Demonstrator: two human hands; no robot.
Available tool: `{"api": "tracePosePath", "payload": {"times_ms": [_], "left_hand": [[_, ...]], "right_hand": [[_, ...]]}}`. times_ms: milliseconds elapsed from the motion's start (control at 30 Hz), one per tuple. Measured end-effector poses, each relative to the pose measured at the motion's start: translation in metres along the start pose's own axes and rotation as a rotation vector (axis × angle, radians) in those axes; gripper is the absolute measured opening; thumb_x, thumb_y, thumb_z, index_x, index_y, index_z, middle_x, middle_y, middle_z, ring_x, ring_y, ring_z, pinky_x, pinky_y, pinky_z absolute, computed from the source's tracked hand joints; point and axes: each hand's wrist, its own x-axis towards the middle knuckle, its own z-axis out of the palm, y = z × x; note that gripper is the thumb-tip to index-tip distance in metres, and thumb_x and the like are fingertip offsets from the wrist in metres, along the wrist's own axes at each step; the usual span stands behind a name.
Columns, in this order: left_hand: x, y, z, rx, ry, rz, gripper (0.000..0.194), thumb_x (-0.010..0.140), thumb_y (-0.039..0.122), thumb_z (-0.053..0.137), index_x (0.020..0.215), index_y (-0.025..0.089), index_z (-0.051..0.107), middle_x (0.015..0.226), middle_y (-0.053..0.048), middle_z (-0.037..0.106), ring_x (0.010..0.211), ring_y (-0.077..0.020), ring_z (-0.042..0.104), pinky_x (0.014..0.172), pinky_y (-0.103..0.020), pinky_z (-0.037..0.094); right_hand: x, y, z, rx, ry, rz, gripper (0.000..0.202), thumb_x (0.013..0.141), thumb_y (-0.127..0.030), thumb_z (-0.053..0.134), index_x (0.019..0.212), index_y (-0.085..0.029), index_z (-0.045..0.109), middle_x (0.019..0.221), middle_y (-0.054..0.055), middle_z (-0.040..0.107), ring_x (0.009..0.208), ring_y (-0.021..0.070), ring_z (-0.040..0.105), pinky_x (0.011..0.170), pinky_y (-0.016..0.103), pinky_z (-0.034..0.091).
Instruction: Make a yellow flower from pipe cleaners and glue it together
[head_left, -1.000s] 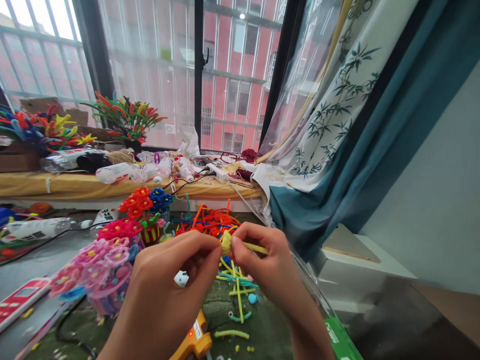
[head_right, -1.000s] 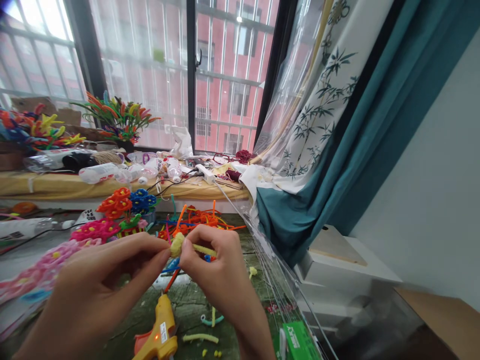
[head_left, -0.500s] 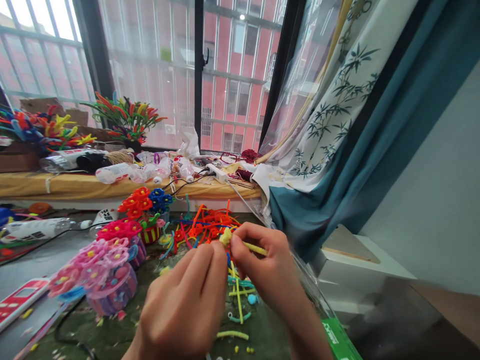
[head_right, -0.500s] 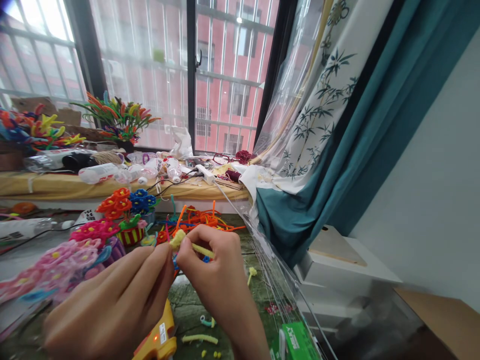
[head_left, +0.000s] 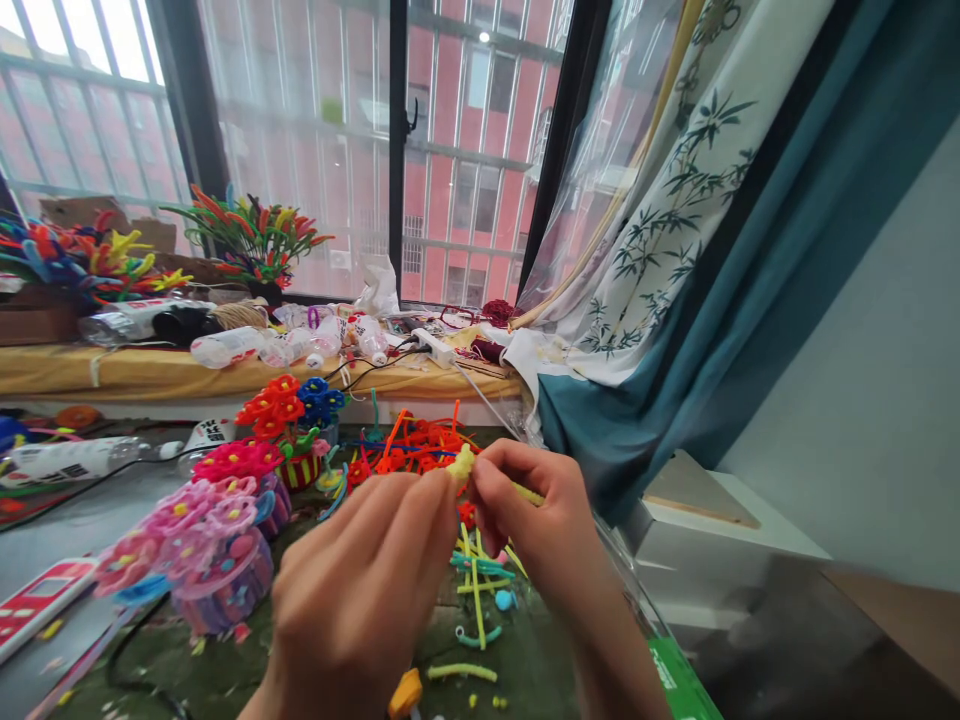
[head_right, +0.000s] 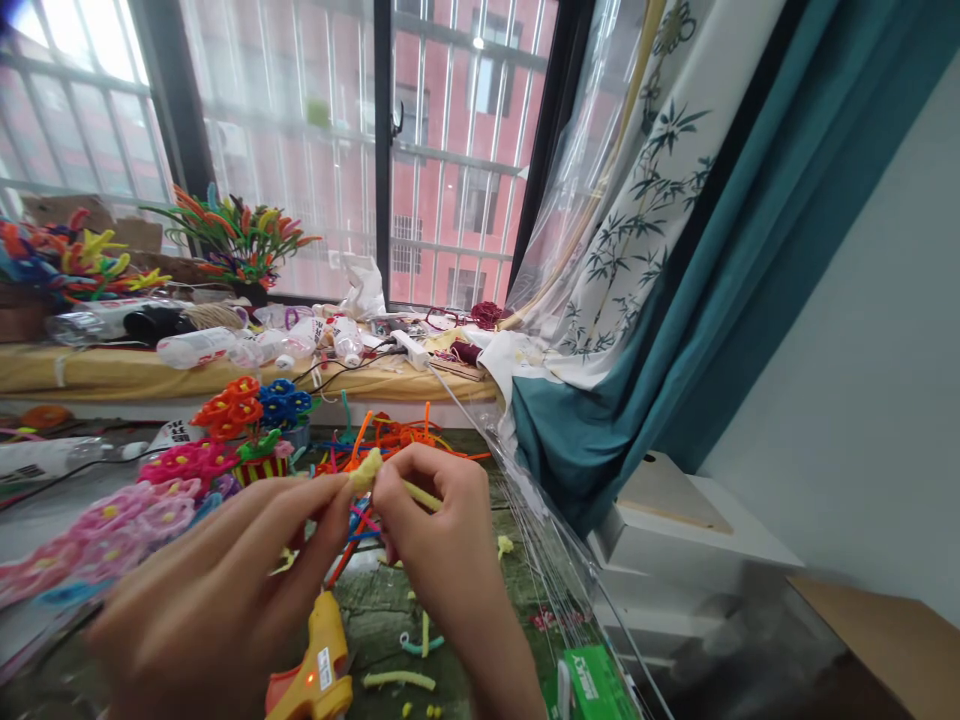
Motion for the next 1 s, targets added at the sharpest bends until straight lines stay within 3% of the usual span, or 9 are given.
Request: {"api": "tracePosePath", "payload": {"times_ms": [100, 267, 433, 600, 667, 800, 1000], "left_hand": [[0.003, -0.004, -0.004, -0.204, -0.062, -0.233, 0.006, 0.094, 0.015, 0.061, 0.094, 0.017, 0.066, 0.08, 0.003, 0.069, 0.068, -0.0073, 0.063, 0.071, -0.017, 0.048], [0.006, -0.008, -0.005, -0.302, -0.121, -0.268, 0.008, 0.092, 0.015, 0.062, 0.094, 0.023, 0.064, 0.081, 0.006, 0.067, 0.063, -0.0068, 0.059, 0.065, -0.017, 0.048], [0.006, -0.013, -0.005, -0.475, -0.164, -0.484, 0.009, 0.087, 0.018, 0.067, 0.082, 0.026, 0.069, 0.068, 0.009, 0.069, 0.054, -0.0063, 0.06, 0.054, -0.016, 0.046], [0.007, -0.021, -0.006, -0.729, -0.189, -0.714, 0.007, 0.083, 0.026, 0.069, 0.079, 0.027, 0.075, 0.059, 0.008, 0.07, 0.049, -0.0073, 0.061, 0.041, -0.012, 0.041], [0.007, -0.024, -0.007, -0.775, -0.235, -0.741, 0.008, 0.083, 0.028, 0.068, 0.079, 0.027, 0.076, 0.054, 0.008, 0.066, 0.045, -0.0069, 0.056, 0.038, -0.011, 0.038], [0.007, -0.03, -0.011, -0.791, -0.368, -0.735, 0.007, 0.082, 0.029, 0.069, 0.082, 0.026, 0.076, 0.059, 0.006, 0.069, 0.05, -0.0083, 0.059, 0.043, -0.012, 0.041], [0.006, -0.034, -0.011, -0.762, -0.478, -0.692, 0.011, 0.086, 0.032, 0.067, 0.08, 0.026, 0.074, 0.063, 0.005, 0.07, 0.054, -0.0096, 0.059, 0.047, -0.014, 0.044]], "right_hand": [[0.004, 0.003, -0.002, 0.11, -0.043, 0.038, 0.027, 0.081, -0.033, 0.057, 0.058, -0.019, 0.054, 0.045, -0.007, 0.047, 0.036, 0.0065, 0.04, 0.037, 0.019, 0.032], [0.004, 0.005, -0.001, 0.15, -0.153, 0.103, 0.029, 0.082, -0.036, 0.056, 0.058, -0.019, 0.052, 0.046, -0.006, 0.047, 0.036, 0.0071, 0.04, 0.037, 0.019, 0.031], [0.002, 0.001, -0.003, -0.163, -0.143, -0.031, 0.025, 0.087, -0.028, 0.055, 0.064, -0.018, 0.058, 0.056, -0.004, 0.051, 0.05, 0.0089, 0.045, 0.047, 0.021, 0.034], [0.0, -0.003, -0.007, -0.209, -0.231, -0.153, 0.02, 0.091, -0.022, 0.055, 0.076, -0.018, 0.068, 0.068, -0.003, 0.058, 0.061, 0.0102, 0.051, 0.056, 0.021, 0.04], [0.0, -0.003, -0.007, -0.211, -0.22, -0.161, 0.02, 0.091, -0.019, 0.054, 0.075, -0.018, 0.066, 0.066, -0.004, 0.057, 0.06, 0.0096, 0.05, 0.056, 0.02, 0.039], [-0.001, -0.004, -0.006, -0.244, -0.214, -0.157, 0.02, 0.087, -0.014, 0.053, 0.068, -0.018, 0.06, 0.063, -0.005, 0.055, 0.059, 0.0091, 0.049, 0.056, 0.019, 0.039], [-0.001, -0.004, -0.007, -0.359, -0.201, -0.161, 0.018, 0.084, -0.015, 0.055, 0.067, -0.018, 0.06, 0.064, -0.003, 0.057, 0.061, 0.0113, 0.052, 0.054, 0.021, 0.04]]}}
